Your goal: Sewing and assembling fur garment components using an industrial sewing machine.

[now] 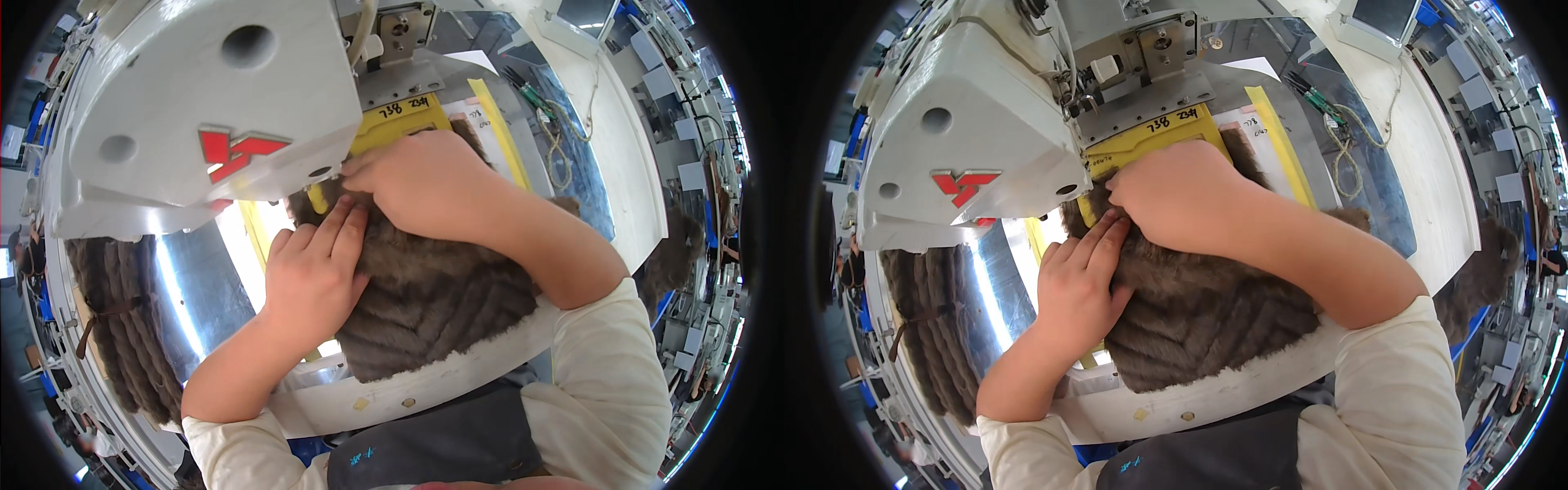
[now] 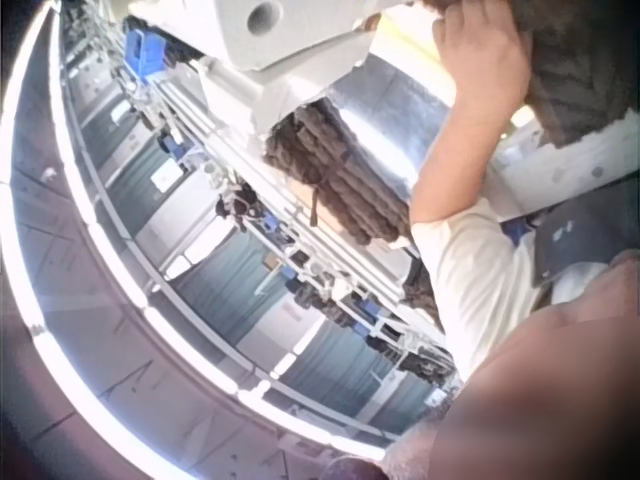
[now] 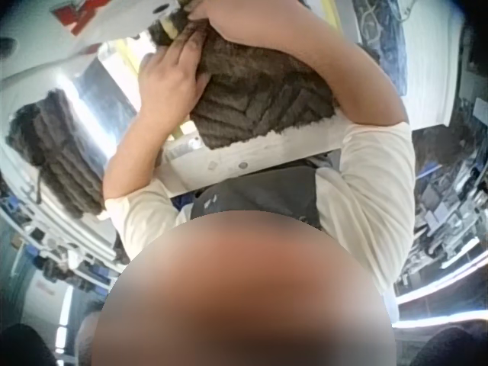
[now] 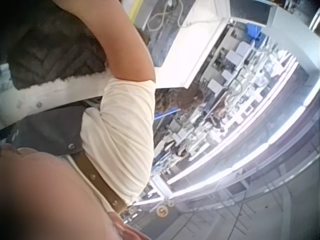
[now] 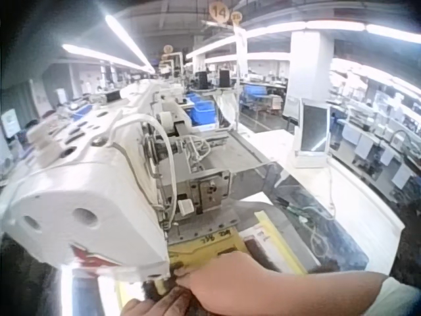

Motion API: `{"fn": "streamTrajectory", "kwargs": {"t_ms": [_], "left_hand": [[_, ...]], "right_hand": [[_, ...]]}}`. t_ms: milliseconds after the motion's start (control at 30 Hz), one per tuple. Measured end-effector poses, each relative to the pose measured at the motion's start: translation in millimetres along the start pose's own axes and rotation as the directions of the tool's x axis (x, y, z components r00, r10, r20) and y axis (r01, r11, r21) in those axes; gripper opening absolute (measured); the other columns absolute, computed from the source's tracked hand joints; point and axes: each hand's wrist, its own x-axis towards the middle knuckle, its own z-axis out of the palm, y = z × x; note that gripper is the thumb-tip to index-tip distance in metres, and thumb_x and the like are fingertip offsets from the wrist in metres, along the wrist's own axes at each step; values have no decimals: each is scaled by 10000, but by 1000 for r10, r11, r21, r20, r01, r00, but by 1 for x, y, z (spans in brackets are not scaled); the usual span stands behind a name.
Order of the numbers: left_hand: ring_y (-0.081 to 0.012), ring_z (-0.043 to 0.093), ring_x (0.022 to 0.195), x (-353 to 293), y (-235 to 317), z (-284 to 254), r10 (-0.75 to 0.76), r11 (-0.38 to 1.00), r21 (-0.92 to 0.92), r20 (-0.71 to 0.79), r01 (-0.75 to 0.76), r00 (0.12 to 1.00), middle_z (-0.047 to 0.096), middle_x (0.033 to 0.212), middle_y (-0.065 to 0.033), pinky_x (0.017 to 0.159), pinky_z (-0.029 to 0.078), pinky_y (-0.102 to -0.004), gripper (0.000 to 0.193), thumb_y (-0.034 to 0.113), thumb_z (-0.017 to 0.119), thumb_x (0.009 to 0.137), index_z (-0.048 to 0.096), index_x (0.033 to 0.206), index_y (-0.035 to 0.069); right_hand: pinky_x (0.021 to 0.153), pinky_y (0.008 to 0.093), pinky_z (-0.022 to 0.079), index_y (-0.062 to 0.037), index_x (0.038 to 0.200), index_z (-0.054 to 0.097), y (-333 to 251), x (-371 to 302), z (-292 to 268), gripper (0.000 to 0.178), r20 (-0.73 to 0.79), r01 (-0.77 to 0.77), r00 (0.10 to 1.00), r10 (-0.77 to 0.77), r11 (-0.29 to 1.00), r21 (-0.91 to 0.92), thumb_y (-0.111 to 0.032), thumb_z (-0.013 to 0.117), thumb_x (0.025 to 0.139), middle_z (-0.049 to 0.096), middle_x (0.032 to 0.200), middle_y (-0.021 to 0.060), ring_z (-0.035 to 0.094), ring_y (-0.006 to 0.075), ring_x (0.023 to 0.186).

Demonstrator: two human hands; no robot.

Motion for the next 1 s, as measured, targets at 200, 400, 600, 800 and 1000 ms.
{"fn": "streamTrajectory", "kwargs": {"t_ms": [200, 400, 600, 800, 1000], "left_hand": [[-287, 681, 988, 1, 3, 0, -18, 999, -28, 34, 19, 999, 633, 1422, -158, 836, 504, -389, 810, 79, 803, 616, 566, 1386, 9], [-294, 691, 1021, 0, 4, -2, -25, 999, -35, 46, 26, 999, 628, 1426, -165, 845, 514, -384, 812, 91, 816, 625, 562, 1391, 3], [-286, 695, 1016, 0, 5, -2, -35, 999, -32, 55, 36, 998, 629, 1423, -164, 837, 518, -386, 819, 115, 833, 635, 562, 1400, 13], [-249, 693, 938, 2, 6, -3, -6, 1000, 22, 22, 5, 1000, 647, 1394, -155, 789, 522, -371, 781, 174, 847, 663, 574, 1376, 12], [-285, 705, 993, 4, 4, 1, -63, 998, -4, 37, 63, 997, 639, 1404, -156, 828, 532, -405, 796, 157, 833, 672, 557, 1405, 18]], "right_hand": [[873, 407, 583, -119, 1096, 796, 9, 0, 4, 282, -90, 51, 995, -46, 997, 54, -136, 599, 896, 766, 1179, 28, 725, 265, 1048], [895, 395, 582, -137, 1073, 811, 10, 3, 3, 278, -62, 16, 998, -11, 997, 76, -117, 608, 883, 765, 1191, 7, 718, 254, 1067], [893, 383, 583, -136, 1056, 819, 9, 3, 1, 279, -62, -5, 998, 10, 997, 76, -94, 619, 865, 771, 1173, -2, 716, 244, 1081], [898, 387, 584, -126, 1039, 816, 16, 6, 2, 278, -103, 12, 995, -1, 995, 99, -98, 603, 864, 776, 1155, 3, 719, 259, 1066], [901, 403, 585, -142, 1041, 814, 16, 12, -1, 300, -95, -17, 995, 24, 997, 76, -105, 574, 866, 776, 1142, 21, 719, 277, 1056]]}}
